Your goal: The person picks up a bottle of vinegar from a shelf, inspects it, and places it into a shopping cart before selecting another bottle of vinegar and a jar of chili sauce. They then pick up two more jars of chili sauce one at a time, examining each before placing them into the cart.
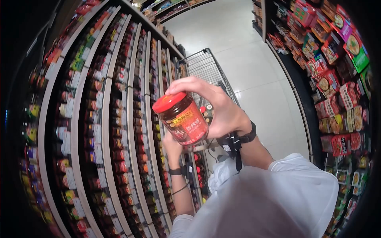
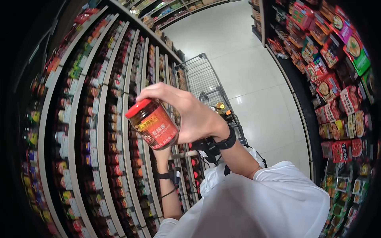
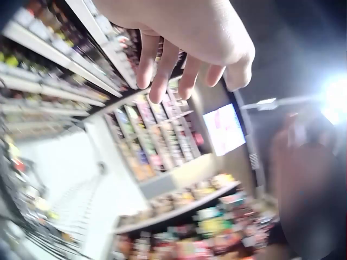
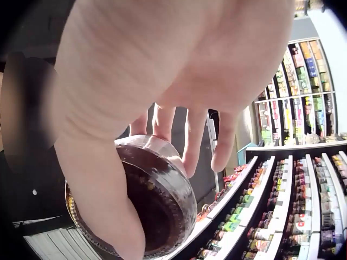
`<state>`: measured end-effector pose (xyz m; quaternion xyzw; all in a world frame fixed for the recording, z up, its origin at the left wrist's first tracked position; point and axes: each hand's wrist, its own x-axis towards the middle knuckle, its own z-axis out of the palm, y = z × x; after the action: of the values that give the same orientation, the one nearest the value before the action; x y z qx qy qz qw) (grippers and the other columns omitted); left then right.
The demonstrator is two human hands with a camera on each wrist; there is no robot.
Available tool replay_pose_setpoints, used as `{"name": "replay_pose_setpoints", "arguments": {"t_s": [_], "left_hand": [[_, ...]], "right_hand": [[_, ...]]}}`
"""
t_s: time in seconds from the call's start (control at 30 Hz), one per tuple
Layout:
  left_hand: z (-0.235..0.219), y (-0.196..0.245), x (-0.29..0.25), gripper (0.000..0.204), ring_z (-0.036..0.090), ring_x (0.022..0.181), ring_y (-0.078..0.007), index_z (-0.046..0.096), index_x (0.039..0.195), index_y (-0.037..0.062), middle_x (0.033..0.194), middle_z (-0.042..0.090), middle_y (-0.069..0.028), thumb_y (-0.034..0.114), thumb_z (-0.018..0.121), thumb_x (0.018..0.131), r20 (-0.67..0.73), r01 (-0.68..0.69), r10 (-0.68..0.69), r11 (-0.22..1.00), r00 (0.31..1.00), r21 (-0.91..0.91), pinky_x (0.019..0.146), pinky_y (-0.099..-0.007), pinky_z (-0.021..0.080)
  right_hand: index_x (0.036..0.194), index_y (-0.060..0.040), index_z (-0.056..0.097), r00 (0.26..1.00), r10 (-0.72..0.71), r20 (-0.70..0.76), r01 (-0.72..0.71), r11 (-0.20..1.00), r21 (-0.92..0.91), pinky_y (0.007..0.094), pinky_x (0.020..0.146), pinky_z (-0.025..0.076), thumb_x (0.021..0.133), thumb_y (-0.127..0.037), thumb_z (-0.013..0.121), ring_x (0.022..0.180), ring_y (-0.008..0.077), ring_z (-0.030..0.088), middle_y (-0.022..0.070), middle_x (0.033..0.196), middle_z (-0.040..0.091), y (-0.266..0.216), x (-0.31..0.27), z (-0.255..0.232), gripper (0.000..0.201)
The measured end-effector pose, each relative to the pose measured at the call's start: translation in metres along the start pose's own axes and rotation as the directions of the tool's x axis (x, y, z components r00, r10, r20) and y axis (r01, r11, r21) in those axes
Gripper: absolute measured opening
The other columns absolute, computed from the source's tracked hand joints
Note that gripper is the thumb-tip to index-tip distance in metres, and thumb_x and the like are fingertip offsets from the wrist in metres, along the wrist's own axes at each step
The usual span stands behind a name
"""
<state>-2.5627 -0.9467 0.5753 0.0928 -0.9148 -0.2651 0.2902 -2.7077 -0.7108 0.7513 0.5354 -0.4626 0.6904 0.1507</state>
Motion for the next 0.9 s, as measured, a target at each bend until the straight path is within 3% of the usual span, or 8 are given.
{"name": "replay_pose_setpoints", "arguments": {"t_s": [0.07,0.13,0.2,0.27,0.33,0.4,0.6,0.9], "left_hand": [[0.030,-0.068,-0.047,0.029,0.068,0.097,-0.0404,0.071,0.107,0.0013,0.097,0.070,-0.0240,0.021,0.070,0.085,0.374,0.110,-0.206,0.959,0.905,0.261,0.084,-0.0459,0.054],[0.051,-0.108,-0.099,0.026,0.069,0.093,-0.0402,0.075,0.097,0.0029,0.092,0.072,-0.0208,0.024,0.068,0.083,0.470,0.318,-0.359,0.933,0.806,0.167,0.084,-0.0476,0.053],[0.070,-0.135,-0.128,0.031,0.069,0.079,-0.0412,0.078,0.089,0.0042,0.085,0.072,-0.0214,0.031,0.063,0.088,0.314,0.041,-0.140,0.952,0.939,0.303,0.080,-0.0492,0.053],[0.074,-0.109,-0.110,0.037,0.069,0.080,-0.0435,0.080,0.081,0.0083,0.080,0.070,-0.0243,0.039,0.059,0.082,0.310,0.252,-0.459,0.812,0.832,0.526,0.079,-0.0504,0.054],[0.068,-0.106,-0.089,0.038,0.071,0.088,-0.0415,0.081,0.088,0.0110,0.085,0.072,-0.0234,0.042,0.059,0.083,0.466,0.240,-0.556,0.781,0.688,0.576,0.086,-0.0488,0.054],[0.067,-0.113,-0.078,0.037,0.070,0.092,-0.0429,0.080,0.090,0.0119,0.089,0.071,-0.0254,0.042,0.059,0.083,0.564,0.168,-0.551,0.790,0.615,0.590,0.087,-0.0480,0.054],[0.075,-0.114,-0.092,0.030,0.070,0.087,-0.0437,0.081,0.090,0.0133,0.087,0.071,-0.0249,0.033,0.061,0.079,0.371,0.222,-0.495,0.785,0.785,0.578,0.085,-0.0507,0.054],[0.078,-0.123,-0.096,0.030,0.069,0.084,-0.0450,0.081,0.089,0.0151,0.085,0.071,-0.0242,0.033,0.059,0.079,0.368,0.223,-0.471,0.806,0.802,0.548,0.081,-0.0530,0.055]], "right_hand": [[0.132,-0.0011,0.055,1.000,-0.001,0.009,0.001,0.999,-0.052,0.0380,0.103,0.051,0.064,-0.012,0.091,0.118,0.0318,0.062,0.0144,0.128,0.061,0.001,-0.006,-0.012,0.077],[0.133,-0.0018,0.055,0.999,0.032,-0.015,-0.033,0.995,-0.097,0.0381,0.103,0.051,0.064,-0.012,0.091,0.118,0.0318,0.062,0.0139,0.128,0.061,-0.001,-0.010,-0.020,0.078],[0.133,-0.0020,0.055,0.998,0.053,-0.043,-0.058,0.990,-0.129,0.0380,0.103,0.051,0.064,-0.012,0.091,0.118,0.0318,0.062,0.0136,0.128,0.061,0.003,-0.014,-0.024,0.078],[0.134,-0.0030,0.055,0.996,0.065,-0.065,-0.077,0.978,-0.193,0.0376,0.103,0.051,0.063,-0.012,0.091,0.118,0.0307,0.062,0.0127,0.129,0.060,0.005,-0.016,-0.029,0.080],[0.134,-0.0036,0.055,0.994,0.062,-0.086,-0.080,0.972,-0.221,0.0372,0.104,0.050,0.062,-0.013,0.092,0.119,0.0300,0.061,0.0126,0.130,0.060,0.002,-0.016,-0.030,0.081],[0.133,-0.0027,0.056,0.991,0.040,-0.124,-0.059,0.987,-0.152,0.0380,0.105,0.049,0.062,-0.011,0.091,0.120,0.0298,0.061,0.0141,0.129,0.061,0.004,-0.016,-0.026,0.080],[0.135,-0.0034,0.055,0.986,-0.037,-0.161,0.019,0.994,-0.112,0.0378,0.106,0.049,0.060,-0.010,0.090,0.121,0.0281,0.060,0.0135,0.131,0.059,0.004,-0.018,-0.027,0.083],[0.133,-0.0053,0.055,0.973,0.015,-0.230,-0.025,0.999,-0.039,0.0372,0.107,0.048,0.058,-0.007,0.089,0.123,0.0272,0.059,0.0117,0.129,0.059,0.004,-0.019,-0.024,0.083]]}}
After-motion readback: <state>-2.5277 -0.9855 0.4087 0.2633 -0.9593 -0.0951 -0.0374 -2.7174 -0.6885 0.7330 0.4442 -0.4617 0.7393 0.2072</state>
